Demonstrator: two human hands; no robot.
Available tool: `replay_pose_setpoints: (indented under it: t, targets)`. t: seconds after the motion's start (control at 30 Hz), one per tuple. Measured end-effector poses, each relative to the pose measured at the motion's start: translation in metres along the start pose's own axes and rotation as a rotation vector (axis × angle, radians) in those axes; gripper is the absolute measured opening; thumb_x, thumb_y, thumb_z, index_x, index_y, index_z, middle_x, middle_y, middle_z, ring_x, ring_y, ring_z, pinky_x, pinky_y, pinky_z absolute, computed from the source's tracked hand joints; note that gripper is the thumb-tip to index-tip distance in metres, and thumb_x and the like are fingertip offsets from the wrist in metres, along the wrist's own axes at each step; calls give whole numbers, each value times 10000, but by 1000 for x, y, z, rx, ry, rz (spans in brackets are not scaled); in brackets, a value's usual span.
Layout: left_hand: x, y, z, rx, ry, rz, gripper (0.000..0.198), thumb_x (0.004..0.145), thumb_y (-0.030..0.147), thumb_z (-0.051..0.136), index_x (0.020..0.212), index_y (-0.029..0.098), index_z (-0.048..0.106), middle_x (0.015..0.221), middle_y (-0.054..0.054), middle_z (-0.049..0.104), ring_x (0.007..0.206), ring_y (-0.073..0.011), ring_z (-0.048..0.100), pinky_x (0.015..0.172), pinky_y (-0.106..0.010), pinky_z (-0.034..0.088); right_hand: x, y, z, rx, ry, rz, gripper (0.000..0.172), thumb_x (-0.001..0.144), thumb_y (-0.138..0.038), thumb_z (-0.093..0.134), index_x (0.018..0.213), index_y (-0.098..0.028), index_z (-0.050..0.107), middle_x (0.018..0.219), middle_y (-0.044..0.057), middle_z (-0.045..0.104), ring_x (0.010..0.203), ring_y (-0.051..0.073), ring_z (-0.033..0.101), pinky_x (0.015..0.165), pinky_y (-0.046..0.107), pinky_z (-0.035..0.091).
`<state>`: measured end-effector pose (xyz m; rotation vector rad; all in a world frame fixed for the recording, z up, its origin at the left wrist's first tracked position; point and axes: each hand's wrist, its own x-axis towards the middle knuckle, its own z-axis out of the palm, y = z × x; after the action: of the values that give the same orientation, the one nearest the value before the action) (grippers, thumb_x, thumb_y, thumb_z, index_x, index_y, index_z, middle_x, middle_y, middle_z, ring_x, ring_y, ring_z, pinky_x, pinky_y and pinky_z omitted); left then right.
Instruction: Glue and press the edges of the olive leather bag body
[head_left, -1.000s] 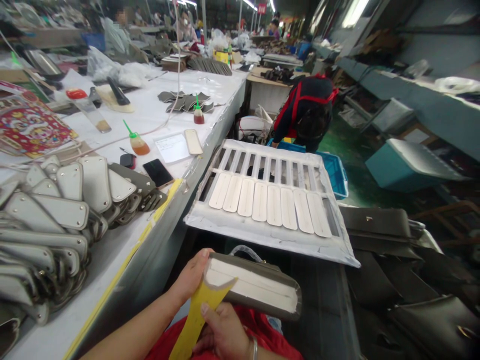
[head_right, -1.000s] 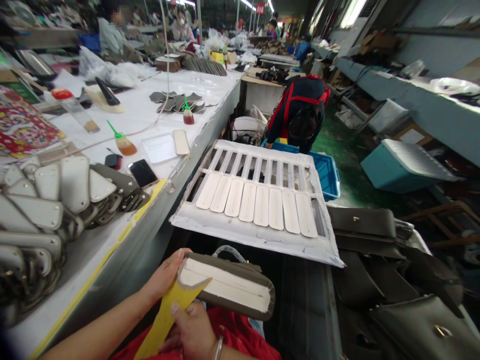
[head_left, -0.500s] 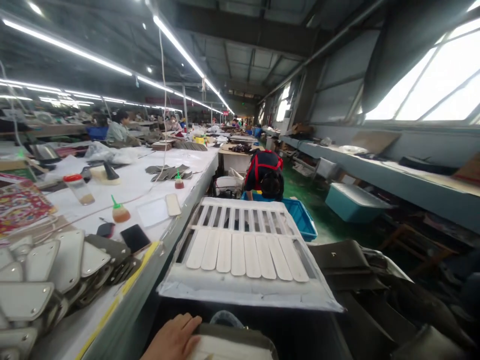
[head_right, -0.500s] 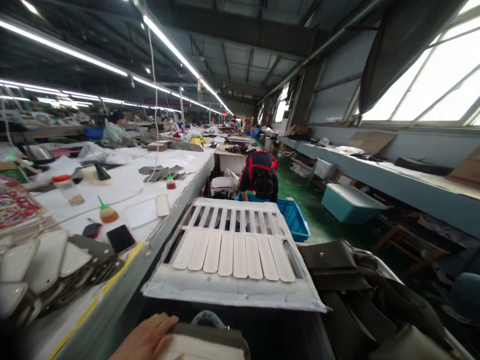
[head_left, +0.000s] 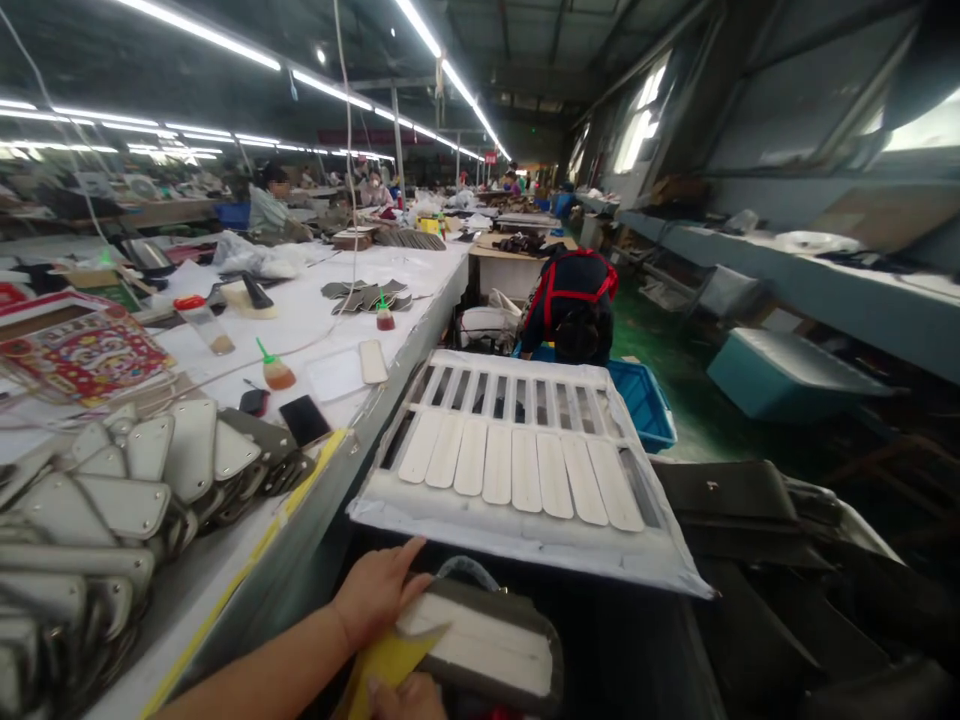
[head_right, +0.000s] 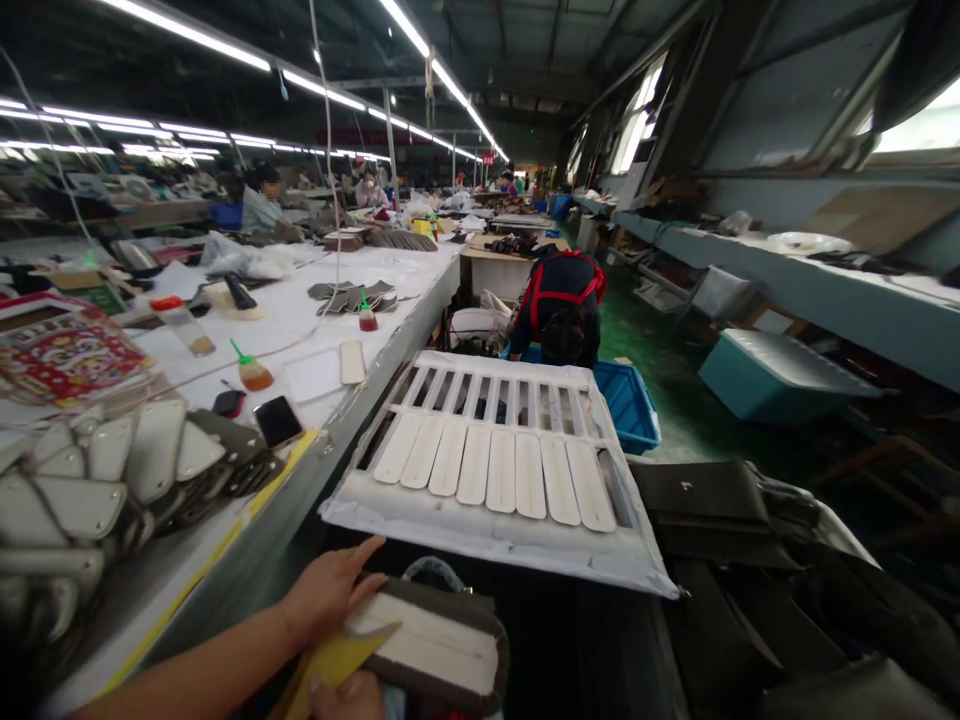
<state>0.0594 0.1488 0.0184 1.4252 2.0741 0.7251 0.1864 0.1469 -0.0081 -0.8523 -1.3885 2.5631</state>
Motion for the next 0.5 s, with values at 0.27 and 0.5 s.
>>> replay_pose_setpoints:
  t: [0.27,0.5]
  targets:
    - [-20,-20,-9,-821,3,-316,723,774,690,353,1266,167,443,965,-94,646,960,-268,571,893,-393,389,-64,11,19,241,51,106,515,596,-600,651,781,-124,581,591,71,624,496,183,609,436,221,434]
    - [-63,-48,-6,-1140,-52,-346,550,833,557,415,1245,199,482,1232,-82,550,1108,-242,518,880,-326,440,-105,7,-3,277,212,-26,440,684,-532,638,798,-108,602,668,104,648,543,195,605,417,229,410]
